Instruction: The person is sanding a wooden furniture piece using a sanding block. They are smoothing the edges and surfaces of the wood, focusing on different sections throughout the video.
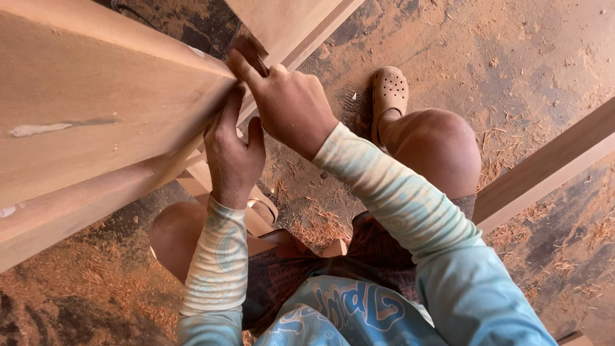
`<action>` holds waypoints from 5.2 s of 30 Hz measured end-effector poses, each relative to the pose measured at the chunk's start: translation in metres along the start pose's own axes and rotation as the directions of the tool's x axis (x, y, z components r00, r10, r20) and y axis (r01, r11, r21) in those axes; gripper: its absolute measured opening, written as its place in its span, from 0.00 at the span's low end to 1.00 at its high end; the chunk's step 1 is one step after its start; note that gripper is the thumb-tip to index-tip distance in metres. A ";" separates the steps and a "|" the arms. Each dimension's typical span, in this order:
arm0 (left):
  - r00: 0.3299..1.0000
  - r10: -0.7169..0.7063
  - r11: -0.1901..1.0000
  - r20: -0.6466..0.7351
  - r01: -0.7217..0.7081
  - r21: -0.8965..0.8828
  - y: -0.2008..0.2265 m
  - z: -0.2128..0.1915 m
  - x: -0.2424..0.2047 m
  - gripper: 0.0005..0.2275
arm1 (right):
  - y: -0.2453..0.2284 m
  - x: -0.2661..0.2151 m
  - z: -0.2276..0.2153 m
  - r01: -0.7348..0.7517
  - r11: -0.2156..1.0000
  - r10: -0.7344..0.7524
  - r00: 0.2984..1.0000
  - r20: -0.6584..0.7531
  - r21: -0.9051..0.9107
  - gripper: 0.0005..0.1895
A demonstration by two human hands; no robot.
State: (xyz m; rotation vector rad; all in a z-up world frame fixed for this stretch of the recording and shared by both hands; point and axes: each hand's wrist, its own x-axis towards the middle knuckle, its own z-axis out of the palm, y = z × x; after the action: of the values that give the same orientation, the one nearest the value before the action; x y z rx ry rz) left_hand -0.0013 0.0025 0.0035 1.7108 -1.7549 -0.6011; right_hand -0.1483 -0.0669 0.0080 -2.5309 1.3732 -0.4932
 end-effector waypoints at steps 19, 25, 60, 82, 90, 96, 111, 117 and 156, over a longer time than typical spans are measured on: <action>1.000 -0.031 1.000 -0.001 0.031 0.001 0.000 0.004 0.004 0.23 | 0.008 0.003 0.001 0.004 0.997 -0.016 0.989 0.150 0.080 0.35; 1.000 -0.027 0.999 -0.014 0.027 -0.017 -0.001 0.005 -0.004 0.19 | 0.006 -0.002 0.013 0.037 0.999 -0.033 0.990 -0.138 0.023 0.40; 0.998 -0.018 0.998 -0.058 0.014 -0.056 0.000 0.002 0.000 0.19 | 0.003 0.007 0.005 0.026 0.994 -0.016 0.995 -0.099 0.106 0.38; 1.000 -0.009 0.999 -0.028 0.010 0.034 -0.016 0.016 -0.005 0.20 | 0.016 -0.037 -0.058 -0.098 0.988 0.042 0.908 0.417 0.115 0.28; 0.999 0.039 0.996 0.034 -0.042 0.083 -0.012 0.026 -0.002 0.29 | 0.008 -0.032 -0.069 -0.116 0.973 0.037 0.931 0.362 0.201 0.33; 0.999 0.025 0.988 0.045 -0.032 0.152 -0.014 0.034 0.005 0.31 | 0.005 -0.024 -0.077 -0.180 0.975 0.101 0.884 0.457 0.131 0.37; 0.965 -0.179 0.957 0.190 0.126 0.260 0.012 0.031 0.017 0.39 | 0.002 -0.023 -0.081 -0.170 0.959 0.091 0.942 0.324 0.227 0.33; 0.992 -0.041 0.954 0.117 0.004 0.298 0.028 0.028 0.023 0.43 | 0.011 -0.016 -0.074 -0.115 0.956 0.068 0.982 0.177 0.269 0.34; 0.988 -0.129 0.978 0.083 0.113 0.175 -0.007 -0.011 -0.023 0.29 | 0.001 0.000 0.015 0.039 0.983 -0.049 0.998 0.049 0.181 0.25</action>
State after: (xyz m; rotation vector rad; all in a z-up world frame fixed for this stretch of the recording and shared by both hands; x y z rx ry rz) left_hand 0.0104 0.0258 0.0040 1.9464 -1.8213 -0.6083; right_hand -0.1430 -0.0670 -0.0059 -2.4148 1.1988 -0.5285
